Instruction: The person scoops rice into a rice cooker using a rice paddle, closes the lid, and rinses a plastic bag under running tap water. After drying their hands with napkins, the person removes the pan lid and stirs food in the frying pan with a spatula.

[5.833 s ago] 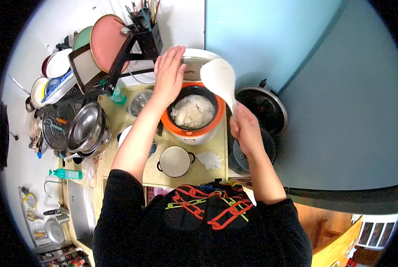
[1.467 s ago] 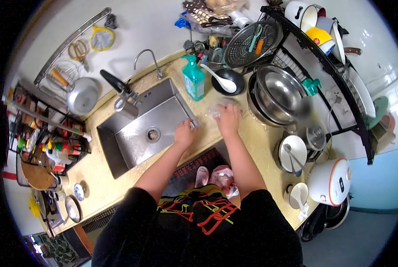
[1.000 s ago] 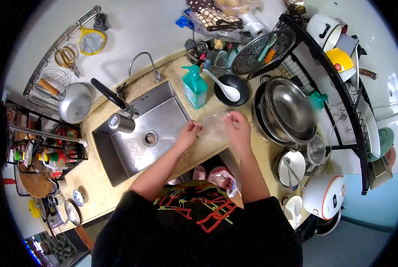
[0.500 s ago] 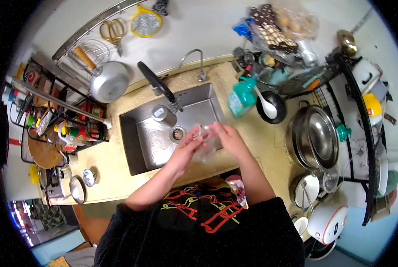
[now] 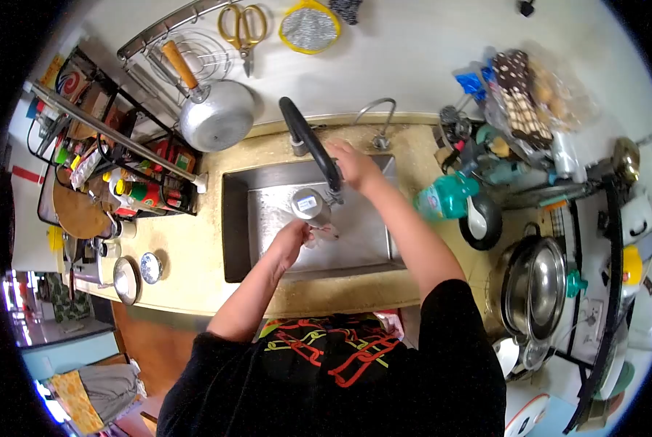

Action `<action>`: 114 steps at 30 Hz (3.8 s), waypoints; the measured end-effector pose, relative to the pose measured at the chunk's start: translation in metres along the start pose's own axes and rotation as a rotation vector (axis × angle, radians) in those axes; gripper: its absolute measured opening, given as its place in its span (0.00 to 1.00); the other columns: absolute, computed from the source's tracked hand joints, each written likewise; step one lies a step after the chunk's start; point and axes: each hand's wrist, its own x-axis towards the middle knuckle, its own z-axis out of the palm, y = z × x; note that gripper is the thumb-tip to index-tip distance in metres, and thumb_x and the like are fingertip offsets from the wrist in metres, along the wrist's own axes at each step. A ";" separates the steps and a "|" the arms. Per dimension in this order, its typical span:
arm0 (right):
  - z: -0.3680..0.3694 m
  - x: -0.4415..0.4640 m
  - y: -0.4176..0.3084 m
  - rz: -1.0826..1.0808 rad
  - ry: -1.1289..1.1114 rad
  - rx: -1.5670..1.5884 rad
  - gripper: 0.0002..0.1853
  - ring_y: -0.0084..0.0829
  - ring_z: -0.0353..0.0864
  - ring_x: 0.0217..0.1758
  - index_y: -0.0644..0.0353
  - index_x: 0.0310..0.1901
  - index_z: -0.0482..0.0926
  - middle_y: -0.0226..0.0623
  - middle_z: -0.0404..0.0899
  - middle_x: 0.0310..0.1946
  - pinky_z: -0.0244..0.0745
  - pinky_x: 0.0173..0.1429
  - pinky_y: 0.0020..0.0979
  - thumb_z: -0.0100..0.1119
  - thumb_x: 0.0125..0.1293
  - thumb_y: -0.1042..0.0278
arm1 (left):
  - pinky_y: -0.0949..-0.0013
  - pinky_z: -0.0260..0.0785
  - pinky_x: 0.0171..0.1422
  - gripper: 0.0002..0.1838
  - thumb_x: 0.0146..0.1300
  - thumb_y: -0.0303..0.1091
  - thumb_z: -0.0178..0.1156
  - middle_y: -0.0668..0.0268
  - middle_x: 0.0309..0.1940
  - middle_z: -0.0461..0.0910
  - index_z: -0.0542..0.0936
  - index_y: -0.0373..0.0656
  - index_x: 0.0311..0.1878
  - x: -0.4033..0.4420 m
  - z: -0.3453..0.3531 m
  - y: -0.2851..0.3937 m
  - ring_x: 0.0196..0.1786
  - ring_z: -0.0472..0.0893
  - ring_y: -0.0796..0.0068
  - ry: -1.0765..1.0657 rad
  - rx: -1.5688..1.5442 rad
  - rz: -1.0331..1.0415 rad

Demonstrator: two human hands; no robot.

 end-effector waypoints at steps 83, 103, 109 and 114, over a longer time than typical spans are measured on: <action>0.014 -0.145 -0.098 0.800 0.364 0.920 0.15 0.20 0.77 0.44 0.55 0.61 0.78 0.30 0.84 0.51 0.76 0.50 0.25 0.58 0.76 0.67 | 0.68 0.70 0.65 0.31 0.77 0.23 0.45 0.59 0.59 0.70 0.64 0.57 0.81 -0.005 -0.050 0.006 0.48 0.87 0.64 0.034 0.191 0.075; 0.038 -0.147 -0.086 0.730 0.235 0.833 0.17 0.23 0.80 0.50 0.58 0.62 0.76 0.31 0.83 0.52 0.76 0.56 0.27 0.57 0.75 0.71 | 0.65 0.66 0.68 0.27 0.80 0.27 0.48 0.60 0.49 0.80 0.66 0.52 0.79 -0.009 -0.044 -0.007 0.50 0.84 0.69 0.047 0.363 0.152; 0.045 -0.148 -0.084 0.709 0.232 0.842 0.19 0.27 0.80 0.57 0.62 0.62 0.76 0.35 0.83 0.52 0.73 0.63 0.28 0.56 0.70 0.77 | 0.68 0.67 0.63 0.26 0.78 0.27 0.50 0.62 0.45 0.79 0.71 0.54 0.77 0.000 -0.050 -0.020 0.49 0.80 0.72 0.041 0.503 0.275; 0.048 -0.150 -0.081 0.707 0.232 0.848 0.17 0.29 0.80 0.61 0.64 0.61 0.76 0.39 0.84 0.56 0.72 0.66 0.29 0.55 0.72 0.77 | 0.69 0.68 0.59 0.26 0.77 0.26 0.51 0.64 0.42 0.78 0.71 0.55 0.76 0.008 -0.052 -0.026 0.47 0.82 0.74 0.034 0.503 0.299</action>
